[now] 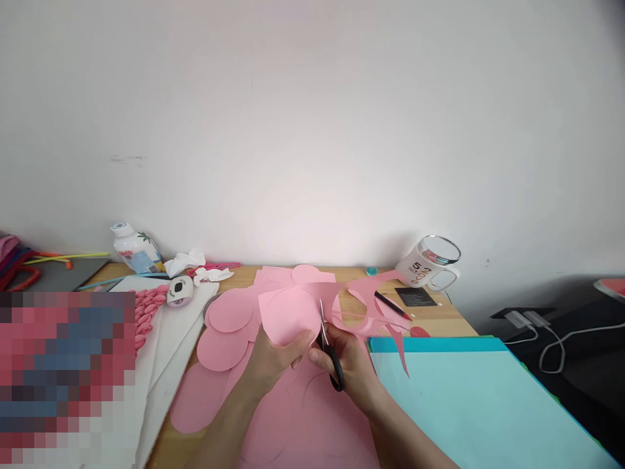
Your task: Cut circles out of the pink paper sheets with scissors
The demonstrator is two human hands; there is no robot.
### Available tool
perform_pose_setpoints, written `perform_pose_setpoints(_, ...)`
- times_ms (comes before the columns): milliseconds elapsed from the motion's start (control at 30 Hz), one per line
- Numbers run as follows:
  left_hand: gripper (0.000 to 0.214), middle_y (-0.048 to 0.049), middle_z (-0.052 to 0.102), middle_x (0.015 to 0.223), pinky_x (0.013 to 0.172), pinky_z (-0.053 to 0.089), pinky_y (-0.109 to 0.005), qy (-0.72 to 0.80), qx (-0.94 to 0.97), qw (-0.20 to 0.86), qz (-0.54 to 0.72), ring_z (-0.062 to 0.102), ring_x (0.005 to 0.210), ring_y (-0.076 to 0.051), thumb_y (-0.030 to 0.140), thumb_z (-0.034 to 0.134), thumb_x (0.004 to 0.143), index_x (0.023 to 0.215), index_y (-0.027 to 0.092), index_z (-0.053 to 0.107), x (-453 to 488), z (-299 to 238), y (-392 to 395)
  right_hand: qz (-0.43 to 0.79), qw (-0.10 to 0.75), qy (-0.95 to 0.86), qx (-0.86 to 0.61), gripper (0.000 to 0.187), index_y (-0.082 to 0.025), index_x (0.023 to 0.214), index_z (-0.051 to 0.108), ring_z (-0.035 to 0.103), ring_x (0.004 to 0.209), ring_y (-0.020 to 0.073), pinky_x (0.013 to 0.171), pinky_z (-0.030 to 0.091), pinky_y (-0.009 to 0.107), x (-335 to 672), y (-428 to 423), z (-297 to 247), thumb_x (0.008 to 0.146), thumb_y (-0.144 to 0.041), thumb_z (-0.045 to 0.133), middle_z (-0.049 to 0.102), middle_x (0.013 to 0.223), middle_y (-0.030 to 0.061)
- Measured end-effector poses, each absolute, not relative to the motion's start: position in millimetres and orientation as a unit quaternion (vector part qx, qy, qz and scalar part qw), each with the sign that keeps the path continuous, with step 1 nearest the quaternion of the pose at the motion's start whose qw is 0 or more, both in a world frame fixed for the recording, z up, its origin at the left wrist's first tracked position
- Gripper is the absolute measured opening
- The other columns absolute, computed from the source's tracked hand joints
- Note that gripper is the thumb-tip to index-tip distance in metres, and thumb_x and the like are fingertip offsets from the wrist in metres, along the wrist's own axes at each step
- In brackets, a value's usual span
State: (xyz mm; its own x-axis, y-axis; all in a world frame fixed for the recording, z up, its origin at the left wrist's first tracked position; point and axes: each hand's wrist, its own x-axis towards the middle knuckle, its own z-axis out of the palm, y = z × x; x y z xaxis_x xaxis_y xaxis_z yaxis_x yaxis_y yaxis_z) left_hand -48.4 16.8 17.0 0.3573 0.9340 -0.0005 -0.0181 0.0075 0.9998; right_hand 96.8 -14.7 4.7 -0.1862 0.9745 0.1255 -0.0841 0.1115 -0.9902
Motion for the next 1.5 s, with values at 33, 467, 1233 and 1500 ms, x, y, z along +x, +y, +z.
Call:
perform_pose_setpoints(33, 0.021, 0.0054, 0.039, 0.049, 0.045, 0.031, -0.025, 0.399, 0.576, 0.588, 0.404, 0.036, 0.045, -0.008, 0.031, 0.060, 0.077, 0.064, 0.017, 0.050, -49, 17, 17, 0.534, 0.496, -0.554, -0.402, 0.034, -0.018, 0.076, 0.057, 0.043, 0.058, 0.0131, 0.057, 0.037, 0.025, 97, -15, 4, 0.072, -0.050, 0.070, 0.050, 0.063, -0.0020)
perform_pose_setpoints(467, 0.019, 0.0050, 0.040, 0.050, 0.044, 0.030, -0.024, 0.397, 0.553, 0.593, 0.430, 0.035, 0.043, -0.008, 0.031, 0.060, 0.075, 0.065, 0.017, 0.052, -48, 12, 18, 0.536, 0.482, -0.531, -0.446, 0.035, -0.017, 0.073, 0.057, 0.040, 0.054, 0.0114, 0.049, 0.033, 0.024, 99, -15, -3, 0.071, -0.050, 0.069, 0.047, 0.058, -0.0030)
perform_pose_setpoints(1233, 0.020, 0.0049, 0.043, 0.046, 0.043, 0.028, -0.024, 0.383, 0.510, 0.615, 0.463, 0.036, 0.043, -0.008, 0.029, 0.063, 0.075, 0.063, 0.016, 0.055, -51, 2, 20, 0.545, 0.466, -0.539, -0.441, 0.030, -0.018, 0.066, 0.052, 0.046, 0.048, 0.0109, 0.048, 0.037, 0.023, 99, -16, -2, 0.075, -0.043, 0.067, 0.048, 0.051, -0.0044)
perform_pose_setpoints(1500, 0.017, 0.0059, 0.041, 0.047, 0.043, 0.029, -0.024, 0.383, 0.507, 0.617, 0.464, 0.035, 0.044, -0.008, 0.027, 0.061, 0.076, 0.065, 0.016, 0.053, -51, 5, 20, 0.552, 0.467, -0.542, -0.428, 0.030, -0.018, 0.064, 0.052, 0.045, 0.048, 0.0107, 0.048, 0.035, 0.023, 100, -16, -4, 0.076, -0.041, 0.067, 0.048, 0.050, -0.0042)
